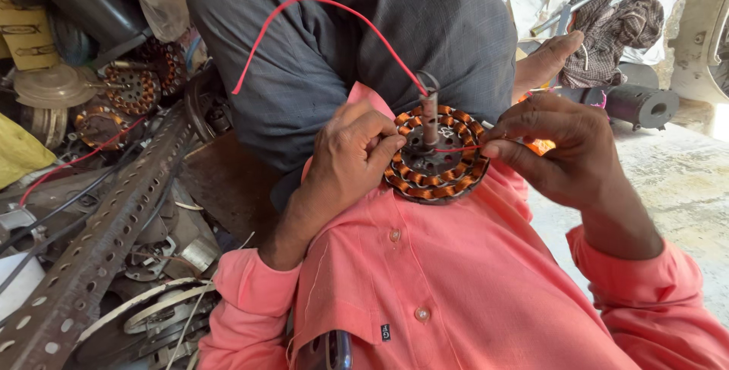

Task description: The person manipulates an electric motor stator by hand, threading copper wires and using scissors to trim insulation. They rotate the component to work on different sections of the winding.

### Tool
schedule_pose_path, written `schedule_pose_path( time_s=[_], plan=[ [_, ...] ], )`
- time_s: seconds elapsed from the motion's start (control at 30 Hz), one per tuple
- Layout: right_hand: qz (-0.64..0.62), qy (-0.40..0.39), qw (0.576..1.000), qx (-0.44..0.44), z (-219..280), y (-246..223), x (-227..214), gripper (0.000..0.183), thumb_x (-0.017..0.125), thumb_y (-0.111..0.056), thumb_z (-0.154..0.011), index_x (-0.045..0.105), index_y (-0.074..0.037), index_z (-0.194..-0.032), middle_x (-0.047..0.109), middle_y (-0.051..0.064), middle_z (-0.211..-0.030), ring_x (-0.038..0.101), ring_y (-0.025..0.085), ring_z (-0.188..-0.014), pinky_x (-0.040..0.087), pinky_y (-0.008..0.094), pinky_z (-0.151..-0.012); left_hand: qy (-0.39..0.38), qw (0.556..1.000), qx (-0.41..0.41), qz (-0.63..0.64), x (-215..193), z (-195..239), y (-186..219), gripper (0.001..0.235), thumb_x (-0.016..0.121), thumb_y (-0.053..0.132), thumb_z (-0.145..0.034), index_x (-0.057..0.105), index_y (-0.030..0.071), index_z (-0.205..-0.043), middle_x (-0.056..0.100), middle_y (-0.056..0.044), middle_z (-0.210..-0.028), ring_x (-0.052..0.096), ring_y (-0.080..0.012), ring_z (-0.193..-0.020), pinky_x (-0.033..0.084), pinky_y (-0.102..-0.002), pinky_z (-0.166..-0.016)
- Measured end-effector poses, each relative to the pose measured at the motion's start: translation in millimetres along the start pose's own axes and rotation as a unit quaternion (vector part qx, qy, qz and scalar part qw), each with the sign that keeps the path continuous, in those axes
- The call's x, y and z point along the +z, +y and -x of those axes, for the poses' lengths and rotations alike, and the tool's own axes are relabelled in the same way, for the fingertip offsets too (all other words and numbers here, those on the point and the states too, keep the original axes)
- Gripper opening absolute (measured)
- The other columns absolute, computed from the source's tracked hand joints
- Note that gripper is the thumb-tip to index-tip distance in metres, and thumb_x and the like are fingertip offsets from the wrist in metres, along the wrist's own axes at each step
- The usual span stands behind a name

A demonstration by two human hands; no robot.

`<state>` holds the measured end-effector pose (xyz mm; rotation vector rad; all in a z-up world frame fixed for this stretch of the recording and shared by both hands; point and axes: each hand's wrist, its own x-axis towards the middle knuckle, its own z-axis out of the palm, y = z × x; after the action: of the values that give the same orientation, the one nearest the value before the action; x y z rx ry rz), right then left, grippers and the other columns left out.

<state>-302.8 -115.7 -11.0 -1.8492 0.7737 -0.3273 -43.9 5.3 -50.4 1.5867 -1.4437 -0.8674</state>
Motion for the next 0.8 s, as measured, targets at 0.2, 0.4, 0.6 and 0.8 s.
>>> schedule_pose_path(
  time_s=[0.2, 0.4, 0.6, 0.8],
  plan=[
    [-0.254, 0.038, 0.961, 0.099, 20.0, 13.5, 18.4, 0.007, 0.077, -0.006, -0.096, 0.075, -0.002, -0.101, 0.070, 0.006, -0.097, 0.064, 0.010, -0.087, 0.052, 0.025, -0.078, 0.026, 0.989, 0.129, 0.073, -6.9, -1.4, 49.1, 0.017, 0.066, 0.001, -0.093, 0.065, 0.004, -0.110, 0.069, -0.014, -0.110, 0.069, -0.0336, -0.095, 0.057, -0.041, -0.084],
    [-0.248, 0.059, 0.965, 0.067, 18.2, 8.2, 30.8, 0.011, 0.077, -0.006, -0.093, 0.073, 0.000, -0.102, 0.069, 0.005, -0.101, 0.066, 0.011, -0.090, 0.054, 0.025, -0.079, -0.085, 0.993, -0.004, 0.084, 18.3, -6.9, 49.6, 0.012, 0.079, 0.015, -0.092, 0.072, 0.007, -0.097, 0.072, -0.011, -0.089, 0.072, -0.0299, -0.082, 0.055, -0.040, -0.074],
    [-0.248, 0.116, 0.959, 0.072, 18.5, 28.3, 36.6, 0.008, 0.074, -0.011, -0.103, 0.071, -0.004, -0.101, 0.067, 0.004, -0.097, 0.061, 0.007, -0.086, 0.049, 0.022, -0.077, -0.017, 0.990, -0.012, 0.141, 26.6, -0.9, 32.1, 0.007, 0.075, 0.011, -0.091, 0.072, 0.006, -0.096, 0.072, -0.010, -0.087, 0.072, -0.0254, -0.081, 0.057, -0.036, -0.076],
    [0.005, 0.166, 0.986, -0.020, 9.0, 24.2, 14.5, 0.012, 0.076, -0.016, -0.106, 0.072, -0.006, -0.099, 0.069, 0.004, -0.093, 0.062, 0.009, -0.083, 0.050, 0.023, -0.078, -0.038, 0.982, -0.088, 0.163, 26.3, -1.2, 32.9, 0.013, 0.075, 0.009, -0.090, 0.075, 0.004, -0.101, 0.073, -0.010, -0.085, 0.072, -0.0228, -0.075, 0.058, -0.033, -0.070]
  ],
)
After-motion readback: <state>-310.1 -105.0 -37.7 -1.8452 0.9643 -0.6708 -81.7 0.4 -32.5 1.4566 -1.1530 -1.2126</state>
